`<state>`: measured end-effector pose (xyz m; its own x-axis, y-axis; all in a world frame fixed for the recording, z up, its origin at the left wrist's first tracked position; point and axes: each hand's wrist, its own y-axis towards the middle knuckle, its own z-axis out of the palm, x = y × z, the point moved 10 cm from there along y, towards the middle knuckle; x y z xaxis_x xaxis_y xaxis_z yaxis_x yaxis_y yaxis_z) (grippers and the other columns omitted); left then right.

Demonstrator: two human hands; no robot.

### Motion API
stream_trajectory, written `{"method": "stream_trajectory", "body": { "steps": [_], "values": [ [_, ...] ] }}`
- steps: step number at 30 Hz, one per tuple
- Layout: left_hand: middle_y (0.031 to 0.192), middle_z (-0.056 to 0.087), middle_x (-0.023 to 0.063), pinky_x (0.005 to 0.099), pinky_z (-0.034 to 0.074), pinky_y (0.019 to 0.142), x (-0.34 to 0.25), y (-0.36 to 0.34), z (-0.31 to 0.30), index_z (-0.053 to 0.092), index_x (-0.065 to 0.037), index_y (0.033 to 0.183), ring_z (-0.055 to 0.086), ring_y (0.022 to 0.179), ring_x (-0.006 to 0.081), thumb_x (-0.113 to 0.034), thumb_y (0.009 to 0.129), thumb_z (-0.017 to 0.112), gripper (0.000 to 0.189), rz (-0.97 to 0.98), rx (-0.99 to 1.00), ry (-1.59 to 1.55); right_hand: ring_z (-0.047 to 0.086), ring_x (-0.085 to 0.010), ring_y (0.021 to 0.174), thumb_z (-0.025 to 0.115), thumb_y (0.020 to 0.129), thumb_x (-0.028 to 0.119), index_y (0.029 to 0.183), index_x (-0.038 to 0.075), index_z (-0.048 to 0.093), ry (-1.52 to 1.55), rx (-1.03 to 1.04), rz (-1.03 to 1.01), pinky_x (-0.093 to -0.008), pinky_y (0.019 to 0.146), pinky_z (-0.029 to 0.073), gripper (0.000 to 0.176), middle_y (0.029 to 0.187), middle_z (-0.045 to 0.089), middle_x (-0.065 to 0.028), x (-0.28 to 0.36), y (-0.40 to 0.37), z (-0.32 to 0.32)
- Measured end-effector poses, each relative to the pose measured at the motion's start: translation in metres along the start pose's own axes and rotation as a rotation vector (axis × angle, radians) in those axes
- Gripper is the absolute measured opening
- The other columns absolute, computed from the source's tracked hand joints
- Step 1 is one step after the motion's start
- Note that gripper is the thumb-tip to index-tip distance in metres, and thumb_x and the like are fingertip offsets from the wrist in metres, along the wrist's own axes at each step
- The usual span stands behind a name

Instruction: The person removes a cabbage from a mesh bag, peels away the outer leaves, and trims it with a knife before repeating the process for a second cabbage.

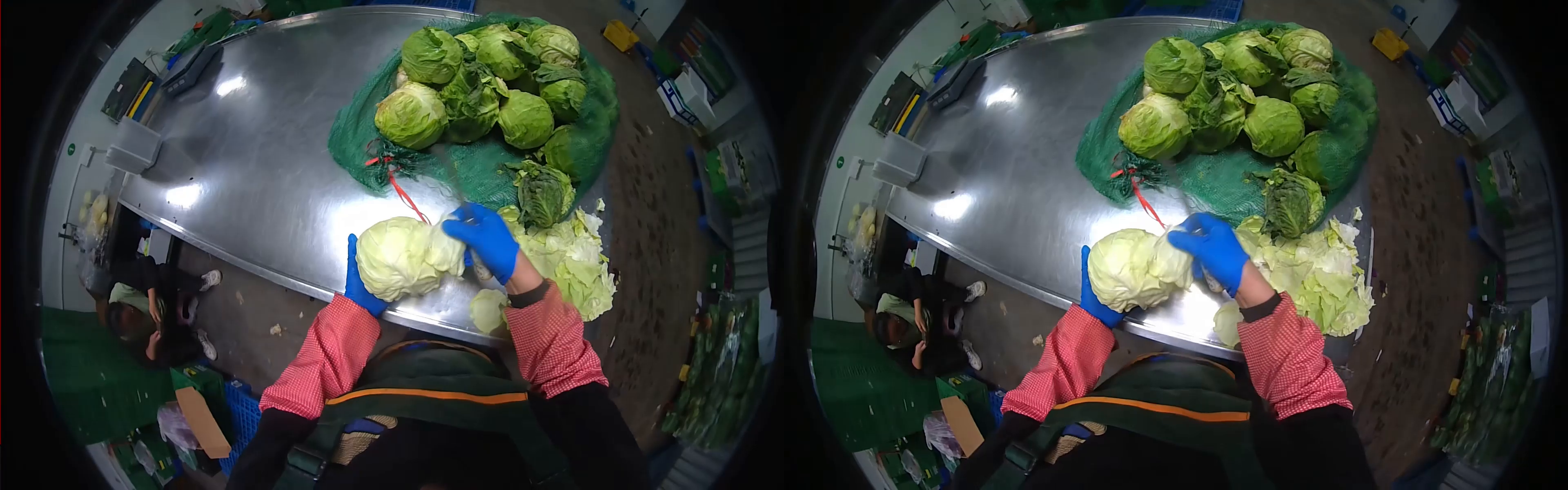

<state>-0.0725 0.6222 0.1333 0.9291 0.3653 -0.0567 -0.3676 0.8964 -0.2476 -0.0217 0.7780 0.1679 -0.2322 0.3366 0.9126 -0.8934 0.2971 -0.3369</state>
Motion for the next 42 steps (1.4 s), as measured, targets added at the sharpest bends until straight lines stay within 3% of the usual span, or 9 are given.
{"method": "stream_trajectory", "body": {
  "steps": [10,15,18,21,26,31,36,38,42],
  "values": [
    [0.149,0.033,0.0152,0.0504,0.030,0.112,-0.074,-0.005,-0.016,0.031,-0.010,0.145,0.040,0.132,0.0350,-0.062,0.093,0.023,0.074,0.184,0.066,0.071,0.062,-0.0124,0.069,0.065,0.087,0.025,0.102,0.003,0.055,0.431,0.006,-0.192,-0.0227,0.062,0.051,0.028,0.084,0.062,-0.0055,0.035,-0.023,-0.003],
    [0.145,0.038,0.0159,0.0488,0.038,0.106,-0.183,-0.044,-0.028,0.030,-0.011,0.143,0.044,0.128,0.0336,-0.055,0.091,0.043,0.069,0.684,-0.356,0.980,0.066,-0.0256,0.088,0.055,0.090,0.040,0.121,0.013,0.058,-0.786,-0.152,0.025,-0.0357,0.078,0.051,0.041,0.103,0.067,-0.0116,-0.070,-0.023,-0.004],
    [0.139,0.045,0.0211,0.0490,0.044,0.100,-0.226,-0.029,-0.108,0.027,-0.011,0.143,0.049,0.123,0.0365,-0.053,0.087,0.057,0.076,0.634,-0.479,0.287,0.065,-0.0293,0.092,0.054,0.091,0.043,0.142,0.013,0.036,-1.209,-0.089,-0.016,-0.0412,0.077,0.052,0.061,0.104,0.065,-0.0128,-0.095,-0.035,0.012],
    [0.143,0.040,0.0211,0.0547,0.041,0.103,-0.142,-0.009,-0.055,0.031,-0.009,0.141,0.044,0.127,0.0401,-0.058,0.088,0.054,0.075,0.514,-0.627,0.027,0.065,-0.0304,0.090,0.056,0.090,0.036,0.145,0.013,0.031,-1.281,-0.163,0.171,-0.0432,0.074,0.052,0.064,0.101,0.065,-0.0149,-0.099,-0.046,-0.018],
    [0.138,0.048,0.0170,0.0430,0.035,0.107,-0.006,0.120,0.025,0.041,-0.008,0.141,0.049,0.125,0.0283,-0.056,0.094,0.045,0.067,0.057,-0.200,0.864,0.065,-0.0317,0.081,0.055,0.088,0.024,0.145,0.013,0.031,-1.276,-0.424,0.225,-0.0446,0.071,0.053,0.063,0.096,0.064,-0.0156,-0.112,-0.077,-0.124],
    [0.140,0.047,0.0152,0.0371,0.032,0.109,0.092,0.239,0.091,0.040,-0.008,0.143,0.044,0.129,0.0256,-0.040,0.092,0.059,0.064,0.130,0.054,1.482,0.065,-0.0322,0.081,0.055,0.086,0.021,0.119,0.010,0.056,-1.340,-0.589,-0.107,-0.0426,0.070,0.052,0.035,0.089,0.064,-0.0151,-0.108,-0.124,-0.227],
    [0.142,0.041,0.0191,0.0361,0.034,0.109,0.152,0.303,0.103,0.043,-0.006,0.140,0.044,0.129,0.0310,-0.034,0.080,0.074,0.074,0.378,0.210,2.036,0.065,-0.0315,0.079,0.063,0.083,0.025,0.093,0.011,0.061,-1.271,-0.633,0.004,-0.0401,0.068,0.052,0.017,0.084,0.066,-0.0124,-0.074,-0.158,-0.309],
    [0.142,0.040,0.0204,0.0371,0.034,0.109,0.162,0.296,0.093,0.044,-0.006,0.140,0.043,0.130,0.0328,-0.034,0.079,0.076,0.074,0.164,0.232,2.184,0.066,-0.0283,0.075,0.063,0.084,0.024,0.094,0.011,0.062,-1.098,-0.751,-0.053,-0.0388,0.067,0.052,0.017,0.082,0.066,-0.0103,-0.065,-0.166,-0.321],
    [0.127,0.043,0.0189,0.0409,0.036,0.106,0.142,0.207,0.090,0.049,-0.006,0.132,0.043,0.122,0.0350,-0.027,0.067,0.082,0.076,0.500,0.317,2.175,0.061,-0.0162,0.062,0.062,0.089,0.022,0.099,0.011,0.062,-0.252,-0.786,0.021,-0.0314,0.060,0.050,0.015,0.073,0.061,-0.0038,-0.079,-0.172,-0.311]
  ]
}}
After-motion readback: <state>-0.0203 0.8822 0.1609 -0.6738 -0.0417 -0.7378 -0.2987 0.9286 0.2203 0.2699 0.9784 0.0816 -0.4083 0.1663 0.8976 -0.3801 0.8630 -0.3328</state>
